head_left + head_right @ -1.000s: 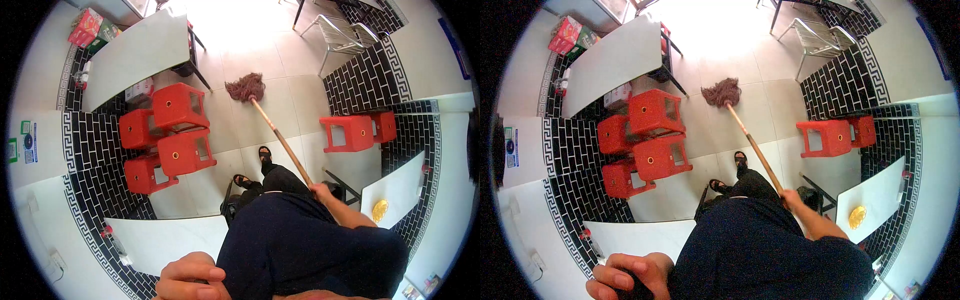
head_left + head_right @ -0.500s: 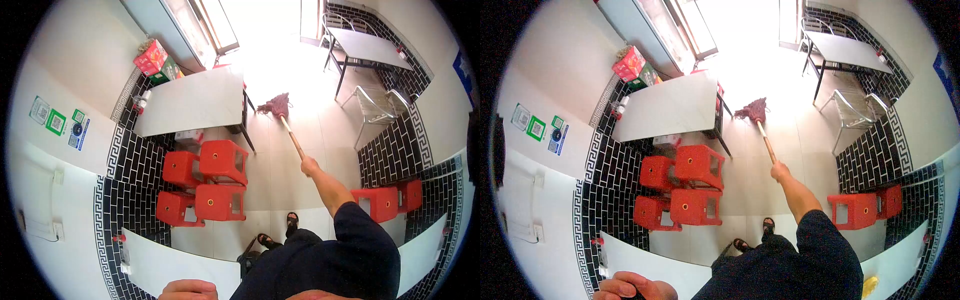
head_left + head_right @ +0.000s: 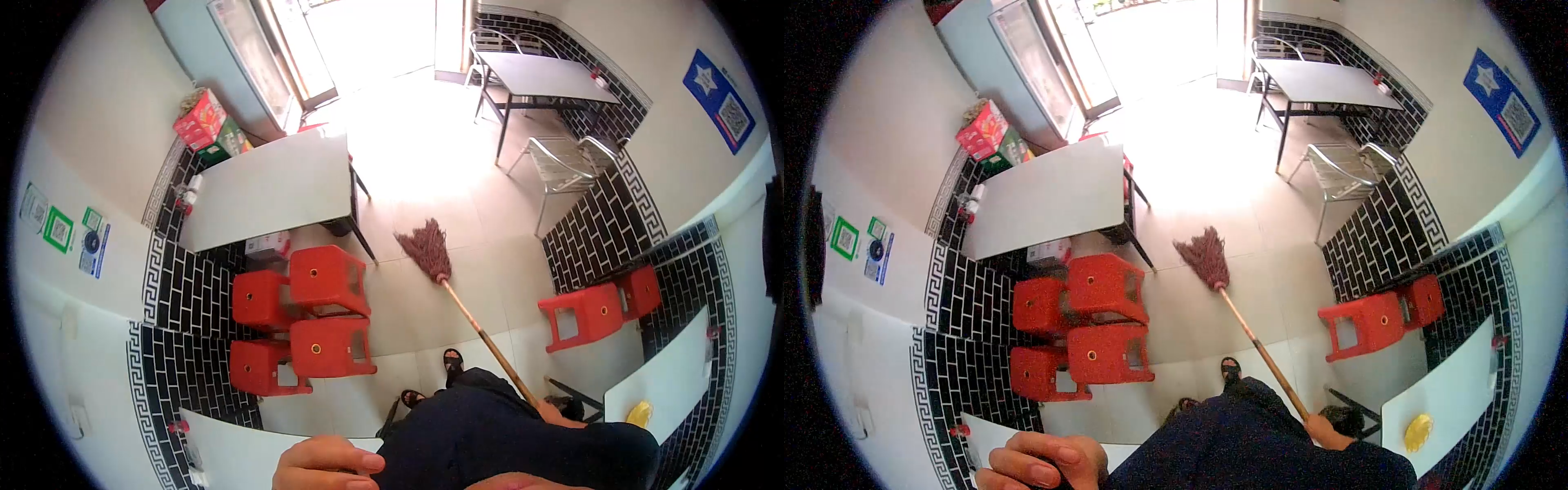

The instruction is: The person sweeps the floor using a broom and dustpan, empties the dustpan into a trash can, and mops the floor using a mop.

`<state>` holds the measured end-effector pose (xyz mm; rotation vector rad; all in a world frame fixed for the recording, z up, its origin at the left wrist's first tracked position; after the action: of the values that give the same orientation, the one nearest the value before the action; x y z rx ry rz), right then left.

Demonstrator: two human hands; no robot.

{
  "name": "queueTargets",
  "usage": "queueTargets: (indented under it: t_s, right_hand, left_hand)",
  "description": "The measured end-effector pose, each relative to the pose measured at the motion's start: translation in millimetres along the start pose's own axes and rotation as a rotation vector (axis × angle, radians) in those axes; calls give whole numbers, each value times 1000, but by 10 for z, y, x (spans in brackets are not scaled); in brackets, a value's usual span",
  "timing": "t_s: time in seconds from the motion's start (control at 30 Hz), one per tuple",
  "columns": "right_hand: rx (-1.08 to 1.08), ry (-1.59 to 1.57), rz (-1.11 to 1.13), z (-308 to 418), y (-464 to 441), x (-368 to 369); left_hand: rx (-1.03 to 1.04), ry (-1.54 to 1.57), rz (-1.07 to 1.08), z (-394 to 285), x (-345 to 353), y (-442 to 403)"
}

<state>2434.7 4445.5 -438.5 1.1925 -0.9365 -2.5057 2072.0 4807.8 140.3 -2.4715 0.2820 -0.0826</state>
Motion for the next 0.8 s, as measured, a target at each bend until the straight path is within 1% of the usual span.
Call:
queueTargets:
  t_s: [0.07, 0.2, 0.3, 0.37, 0.43, 0.47, 0.53, 0.57, 0.6, 0.63, 0.67, 0.7, 0.73, 0.77, 0.8]
  right_hand:
    - [39, 29, 15, -103, 537, 201]
    - [280, 86, 20, -247, 1124, 249]
    - [367, 144, -27, -361, 1130, 231]
    - [381, 199, -85, -449, 1010, 244]
    - [351, 263, -136, -482, 790, 204]
    - [326, 275, -136, -378, 643, 63]
    - [240, 109, -30, 536, 256, -859]
    - [234, 117, -41, 557, -56, -932]
    - [165, 87, -62, 65, -499, -698]
    - [150, -40, -69, 212, -896, -850]
    - [173, -193, -17, 375, -1295, -1050]
    - [84, 46, -88, 492, -1706, -1143]
    - [59, 87, -63, 548, -2247, -1202]
    - [52, 109, -62, 897, -2660, -1406]
    - [-122, 168, -196, 1208, -3099, -1585]
  left_hand:
    - [-21, 39, 19, 27, -13, -2]
    - [-61, 15, -43, 8, -7, 49]
    - [-93, 43, -13, -9, -75, 57]
    - [-81, 54, -11, -8, -109, 80]
    - [-76, 43, -30, 7, -139, 106]
    - [-77, 35, -40, 9, -162, 129]
    - [-123, 47, -48, 22, -198, 139]
    - [-149, 72, -49, 23, -215, 156]
    - [-175, 61, -66, 45, -225, 182]
    - [-194, 45, -80, 58, -227, 202]
    - [-208, 28, -93, 73, -230, 214]
    - [-224, 17, -99, 92, -237, 216]
    - [-238, -1, -115, 110, -218, 221]
    - [-243, -23, -143, 129, -196, 229]
    - [-250, -47, -168, 143, -174, 229]
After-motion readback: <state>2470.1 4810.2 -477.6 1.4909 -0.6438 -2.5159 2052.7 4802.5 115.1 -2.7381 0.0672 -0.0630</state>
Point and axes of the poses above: each hand's wrist, its own y-axis away from the middle knuckle, its own x-axis out of the palm, z = x × y, the point moved 3 cm from there along -y, towards the middle knuckle, and after that the axes turned 15 degrees about -x, right-handed, at the moved point
